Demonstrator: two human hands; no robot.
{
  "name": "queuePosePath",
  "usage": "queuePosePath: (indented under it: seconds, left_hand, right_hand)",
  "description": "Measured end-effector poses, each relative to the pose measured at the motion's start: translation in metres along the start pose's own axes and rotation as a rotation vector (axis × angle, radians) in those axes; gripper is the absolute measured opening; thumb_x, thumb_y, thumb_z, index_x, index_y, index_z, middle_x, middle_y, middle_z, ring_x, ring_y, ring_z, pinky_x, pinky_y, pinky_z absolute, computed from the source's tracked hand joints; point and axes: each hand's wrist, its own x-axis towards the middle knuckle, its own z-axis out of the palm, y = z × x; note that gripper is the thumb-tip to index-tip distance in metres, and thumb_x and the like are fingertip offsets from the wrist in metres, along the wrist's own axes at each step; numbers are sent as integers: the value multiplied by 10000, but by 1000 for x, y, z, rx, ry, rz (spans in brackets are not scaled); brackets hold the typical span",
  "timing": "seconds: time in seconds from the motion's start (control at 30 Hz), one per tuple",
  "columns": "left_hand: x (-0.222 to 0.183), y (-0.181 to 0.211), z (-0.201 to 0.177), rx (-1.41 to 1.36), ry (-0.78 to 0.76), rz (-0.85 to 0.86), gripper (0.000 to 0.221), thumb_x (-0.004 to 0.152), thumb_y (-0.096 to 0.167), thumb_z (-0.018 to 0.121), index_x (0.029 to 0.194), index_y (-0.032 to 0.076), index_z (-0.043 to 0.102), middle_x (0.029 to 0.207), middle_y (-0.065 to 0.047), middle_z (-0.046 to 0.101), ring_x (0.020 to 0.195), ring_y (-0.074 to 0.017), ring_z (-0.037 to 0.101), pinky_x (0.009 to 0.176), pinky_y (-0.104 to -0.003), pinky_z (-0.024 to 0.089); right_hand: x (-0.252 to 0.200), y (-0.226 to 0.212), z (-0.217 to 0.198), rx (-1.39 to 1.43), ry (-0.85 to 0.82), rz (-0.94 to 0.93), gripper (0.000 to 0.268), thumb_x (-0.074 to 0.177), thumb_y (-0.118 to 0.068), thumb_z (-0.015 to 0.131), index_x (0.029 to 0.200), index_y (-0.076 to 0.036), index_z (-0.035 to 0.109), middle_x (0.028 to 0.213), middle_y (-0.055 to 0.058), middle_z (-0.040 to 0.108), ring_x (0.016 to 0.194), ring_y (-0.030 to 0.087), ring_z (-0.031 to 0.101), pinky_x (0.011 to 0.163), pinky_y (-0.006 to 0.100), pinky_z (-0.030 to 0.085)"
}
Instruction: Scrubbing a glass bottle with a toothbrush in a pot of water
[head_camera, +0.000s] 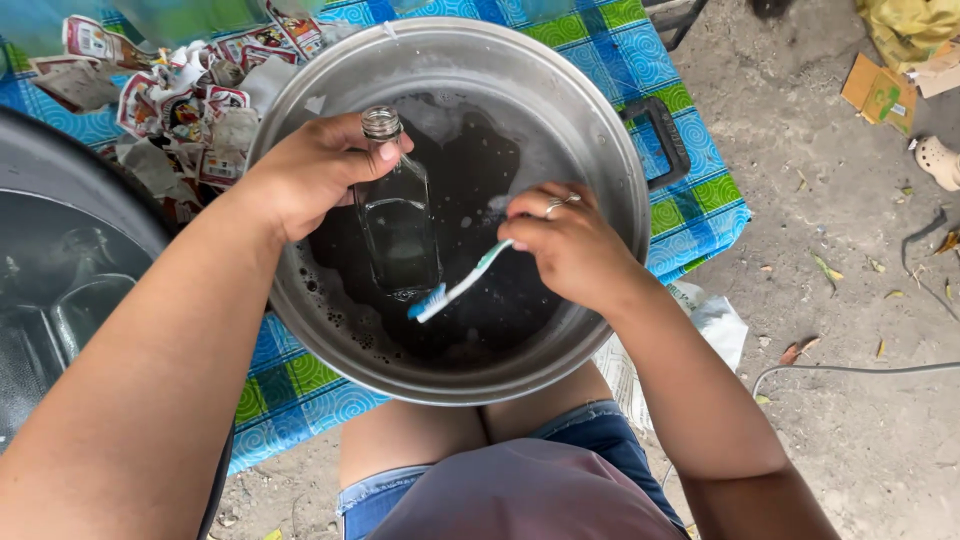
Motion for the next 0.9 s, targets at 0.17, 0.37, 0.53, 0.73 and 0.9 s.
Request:
queuePosePath:
  seconds: [0.17,0.37,0.53,0.73,0.9]
  left_hand:
    - [6,-12,-12,-234,-106,42,310,937,147,687,1241,89,681,1133,-12,682,1011,-117,560,941,-301,426]
    - [5,-10,-5,-301,-227,161,265,942,61,693,1206,75,668,1136,-8,671,982,-85,590,888,-227,479]
    - [4,-9,-4,-206,-243,220,301,929,-58,656,1204,63,666,1132,-19,668,998,-94,606,914,-211,510]
    - [-4,3,-5,-115,-209,227,317,952,-25,646,1226,134,656,1183,-19,700,1016,-79,636,865,-202,510]
    - [-1,0,-7,-179,-307,242,369,980,-13,595,1326,116,584,1294,-81,693,1114,-107,660,812,-220,543]
  right_hand:
    - [1,-14,-17,-10,230,102,397,756,140,578,1070,-73,696,929,-7,689,937,201,666,967,374,403]
    - [-3,-16,-15,31,31,156,320,788,72,594,1012,-119,720,837,-38,678,829,178,672,861,340,396]
    - [-1,-20,-21,9,164,117,241,788,123,616,961,-28,690,855,47,696,751,265,653,748,373,477]
    - [0,-21,-24,1,145,94,239,779,135,638,953,-9,717,806,66,697,659,263,637,709,370,500]
    - [-3,-20,-16,-122,-85,176,227,784,13,581,905,-110,729,851,16,715,762,313,675,775,406,500]
